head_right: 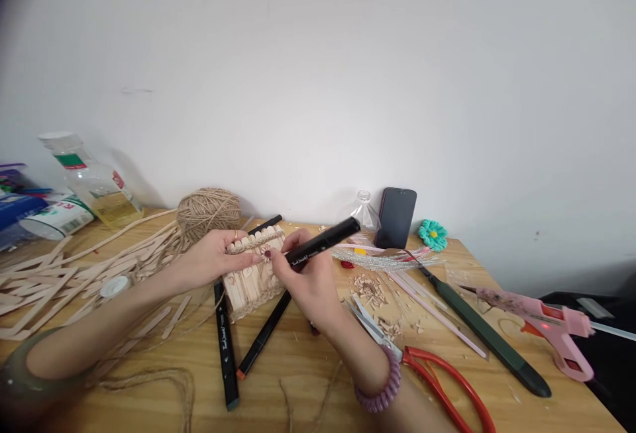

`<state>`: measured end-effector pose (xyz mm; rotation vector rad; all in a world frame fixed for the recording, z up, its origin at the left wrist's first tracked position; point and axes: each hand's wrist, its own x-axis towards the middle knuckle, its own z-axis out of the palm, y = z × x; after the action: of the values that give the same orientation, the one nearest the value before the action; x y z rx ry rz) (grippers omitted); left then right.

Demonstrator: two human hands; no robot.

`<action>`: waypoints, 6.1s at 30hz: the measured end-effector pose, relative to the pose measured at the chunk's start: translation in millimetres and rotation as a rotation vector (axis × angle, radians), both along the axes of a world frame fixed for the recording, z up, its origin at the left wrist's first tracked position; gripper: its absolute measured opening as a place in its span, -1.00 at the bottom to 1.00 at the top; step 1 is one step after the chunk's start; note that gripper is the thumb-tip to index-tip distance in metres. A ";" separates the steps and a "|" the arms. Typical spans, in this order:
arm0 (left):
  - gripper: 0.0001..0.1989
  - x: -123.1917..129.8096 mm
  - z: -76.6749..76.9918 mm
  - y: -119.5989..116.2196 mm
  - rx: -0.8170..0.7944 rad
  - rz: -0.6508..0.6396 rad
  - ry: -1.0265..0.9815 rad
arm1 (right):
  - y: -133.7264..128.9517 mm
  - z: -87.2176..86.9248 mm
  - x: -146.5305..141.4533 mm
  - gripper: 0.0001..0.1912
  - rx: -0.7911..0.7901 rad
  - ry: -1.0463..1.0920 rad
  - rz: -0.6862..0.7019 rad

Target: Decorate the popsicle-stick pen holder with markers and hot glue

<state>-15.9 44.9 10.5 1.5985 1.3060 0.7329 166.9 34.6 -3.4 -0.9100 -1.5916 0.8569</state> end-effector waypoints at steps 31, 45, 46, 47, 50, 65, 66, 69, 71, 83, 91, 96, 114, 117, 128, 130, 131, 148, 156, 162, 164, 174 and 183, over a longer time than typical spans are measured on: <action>-0.74 2.5 0.7 -3.9 0.084 -0.008 0.030 | -1.0 5.1 -0.3 -0.81 0.032 -0.127 -0.011; -0.70 2.8 0.5 -3.4 0.078 -0.003 0.052 | -1.1 4.8 0.2 -0.80 -0.002 -0.127 0.026; -0.70 2.7 0.5 -3.4 0.078 -0.004 0.056 | -1.2 4.8 0.3 -0.80 0.006 -0.118 0.016; -0.71 2.6 0.3 -3.3 0.082 -0.006 0.058 | -1.5 4.8 0.3 -0.79 0.014 -0.109 0.015; -0.71 2.0 -0.7 -3.3 0.099 -0.020 0.043 | -2.5 4.3 0.4 -0.79 0.015 -0.097 0.054; -0.62 2.9 1.6 -6.0 0.085 0.014 0.105 | -4.0 3.3 -1.0 -0.79 0.020 -0.103 0.057; -0.61 2.9 1.2 -6.0 0.080 0.020 0.105 | -4.0 3.0 -0.7 -0.79 0.018 -0.091 0.068; -0.58 2.5 -0.6 -4.8 0.073 0.032 0.096 | -4.0 2.5 1.3 -0.80 0.029 -0.065 0.070; -0.59 2.1 -1.9 -3.7 0.063 0.045 0.086 | -4.0 2.4 3.3 -0.81 0.057 -0.078 0.040; -0.63 2.4 -0.3 -4.0 0.062 0.063 0.126 | -2.8 0.8 5.2 -0.82 0.088 -0.173 0.066; -0.69 1.8 0.3 -3.9 0.086 0.078 0.174 | -1.9 2.6 5.8 -0.83 0.078 -0.180 0.080; -0.65 2.4 0.5 -2.7 0.077 0.099 0.198 | -1.9 2.7 5.7 -0.82 0.088 -0.190 0.083; -0.65 1.0 -3.5 -1.4 0.072 0.078 0.122 | -1.4 -3.9 7.8 -0.79 0.124 -0.126 0.063; -0.62 0.4 -4.2 -1.0 0.082 0.068 0.127 | -1.2 -5.1 7.3 -0.79 0.106 -0.132 0.078; -0.65 -0.3 -5.5 0.2 0.076 0.068 0.108 | -1.5 -3.2 8.7 -0.80 0.085 -0.121 0.074; -0.67 -0.3 -5.3 0.2 0.070 0.077 0.111 | -1.5 -2.8 8.7 -0.80 0.081 -0.126 0.090; -0.68 -0.1 -5.2 0.1 0.065 0.081 0.112 | -1.5 -2.7 8.6 -0.80 0.073 -0.130 0.102; -0.65 0.7 -3.9 -1.2 0.049 0.086 0.085 | -1.3 -1.5 8.2 -0.80 0.037 -0.119 0.088; -0.69 1.0 -0.9 -2.0 0.052 0.076 0.093 | -0.8 -3.3 8.9 -0.79 0.059 -0.067 0.049; -0.67 0.1 -3.2 -1.2 0.024 0.069 0.061 | 0.1 -3.4 8.6 -0.79 0.053 -0.093 0.055; -0.66 -0.2 -4.4 -0.8 0.023 0.071 0.051 | -0.2 -2.5 8.4 -0.79 0.044 -0.101 0.050; -0.67 1.6 -1.3 -1.1 0.021 0.067 0.028 | -1.2 -2.0 8.4 -0.79 0.026 -0.098 0.046; -0.67 2.0 1.5 -1.5 0.015 0.075 0.040 | -0.8 -2.3 8.7 -0.79 0.037 -0.115 0.033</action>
<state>-13.9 43.3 12.0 1.5902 1.3985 0.7619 175.6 33.8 -5.7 -0.9231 -1.7197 0.8078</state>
